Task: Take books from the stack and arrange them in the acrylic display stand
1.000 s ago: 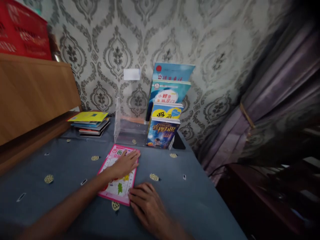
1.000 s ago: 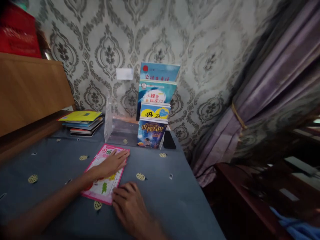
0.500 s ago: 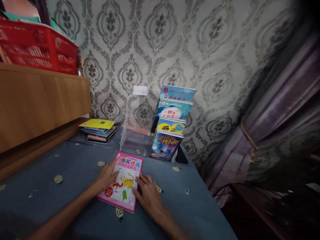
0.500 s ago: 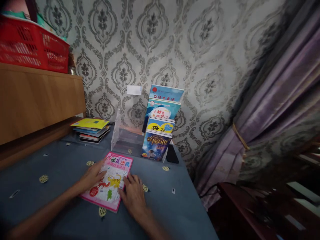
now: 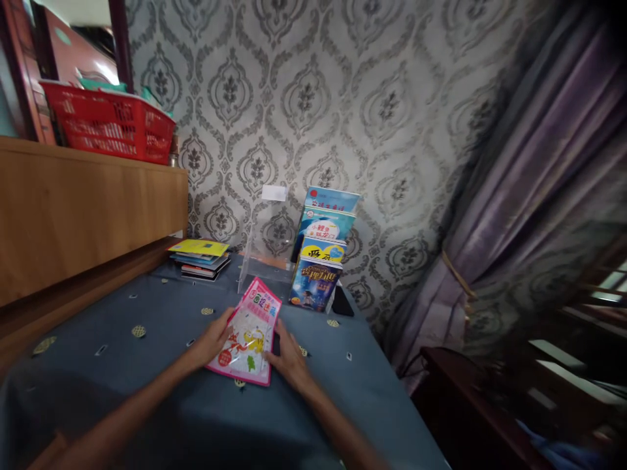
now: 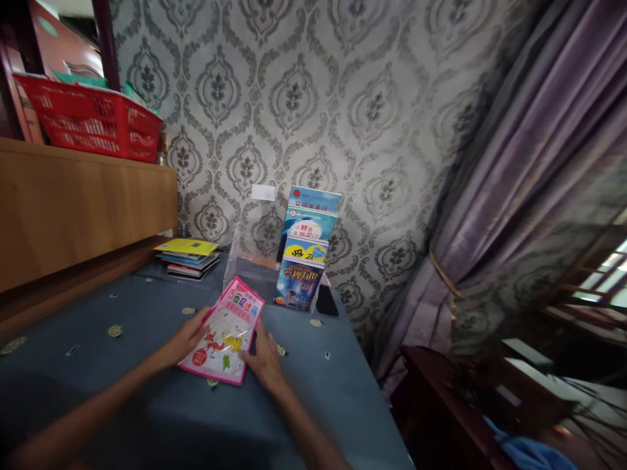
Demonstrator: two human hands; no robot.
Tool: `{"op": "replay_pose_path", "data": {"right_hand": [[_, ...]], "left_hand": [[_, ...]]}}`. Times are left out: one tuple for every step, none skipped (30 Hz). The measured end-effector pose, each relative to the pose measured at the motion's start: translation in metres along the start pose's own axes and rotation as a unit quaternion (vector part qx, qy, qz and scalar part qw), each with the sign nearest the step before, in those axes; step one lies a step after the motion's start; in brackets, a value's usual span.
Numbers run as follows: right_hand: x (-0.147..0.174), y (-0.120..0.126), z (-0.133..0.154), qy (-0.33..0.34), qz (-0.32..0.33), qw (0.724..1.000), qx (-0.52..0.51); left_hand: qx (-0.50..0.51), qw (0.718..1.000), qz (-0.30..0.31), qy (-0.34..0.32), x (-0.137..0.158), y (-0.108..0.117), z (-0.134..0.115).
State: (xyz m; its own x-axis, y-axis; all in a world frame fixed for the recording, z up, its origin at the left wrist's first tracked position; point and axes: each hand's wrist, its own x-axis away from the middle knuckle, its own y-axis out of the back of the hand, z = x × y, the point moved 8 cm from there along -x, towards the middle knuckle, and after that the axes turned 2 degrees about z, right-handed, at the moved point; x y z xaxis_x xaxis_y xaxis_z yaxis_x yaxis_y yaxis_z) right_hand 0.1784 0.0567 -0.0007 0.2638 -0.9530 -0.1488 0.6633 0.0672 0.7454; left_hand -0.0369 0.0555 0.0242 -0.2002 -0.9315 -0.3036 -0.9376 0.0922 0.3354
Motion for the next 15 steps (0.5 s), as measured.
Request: {"op": "replay_pose_path", "data": {"right_hand": [[-0.001,0.001,-0.004,-0.005,-0.022,0.999,-0.042],[-0.002,0.002,-0.007,-0.004,-0.04,0.995,-0.094],[-0.002,0.002,-0.008,0.003,-0.05,0.988,-0.146],[-0.001,0.002,-0.008,0.012,-0.054,0.98,-0.19],[0.0,0.003,-0.006,0.023,-0.055,0.973,-0.222],[0.002,0.004,-0.004,0.032,-0.054,0.968,-0.242],[0.005,0.006,-0.002,0.04,-0.056,0.966,-0.251],[0.007,0.01,0.001,0.046,-0.063,0.964,-0.255],[0.01,0.016,0.005,0.053,-0.071,0.961,-0.261],[0.012,0.022,0.01,0.061,-0.08,0.959,-0.266],[0.014,0.03,0.015,0.07,-0.091,0.956,-0.269],[0.017,0.039,0.02,0.079,-0.104,0.954,-0.269],[0.019,0.048,0.025,0.088,-0.118,0.953,-0.266],[0.021,0.057,0.029,0.097,-0.133,0.951,-0.261],[0.023,0.064,0.033,0.103,-0.149,0.95,-0.256]], "left_hand": [[-0.024,1.0,0.003,-0.02,0.003,-0.002,-0.009],[-0.041,0.998,0.008,-0.038,0.006,-0.004,-0.018],[-0.05,0.997,0.013,-0.053,0.011,-0.007,-0.026],[-0.056,0.996,0.017,-0.067,0.015,-0.008,-0.034],[-0.058,0.995,0.019,-0.079,0.02,-0.009,-0.04],[-0.059,0.994,0.02,-0.087,0.023,-0.01,-0.046],[-0.059,0.994,0.019,-0.093,0.026,-0.01,-0.051],[-0.059,0.993,0.015,-0.099,0.028,-0.009,-0.055],[-0.063,0.992,0.005,-0.105,0.028,-0.007,-0.06],[-0.069,0.991,-0.01,-0.111,0.027,-0.003,-0.063],[-0.079,0.99,-0.027,-0.115,0.024,0.001,-0.067],[-0.088,0.988,-0.043,-0.117,0.021,0.004,-0.069],[-0.095,0.987,-0.057,-0.118,0.017,0.008,-0.07],[-0.098,0.986,-0.068,-0.118,0.012,0.011,-0.071],[-0.1,0.985,-0.074,-0.118,0.007,0.012,-0.07]]}}
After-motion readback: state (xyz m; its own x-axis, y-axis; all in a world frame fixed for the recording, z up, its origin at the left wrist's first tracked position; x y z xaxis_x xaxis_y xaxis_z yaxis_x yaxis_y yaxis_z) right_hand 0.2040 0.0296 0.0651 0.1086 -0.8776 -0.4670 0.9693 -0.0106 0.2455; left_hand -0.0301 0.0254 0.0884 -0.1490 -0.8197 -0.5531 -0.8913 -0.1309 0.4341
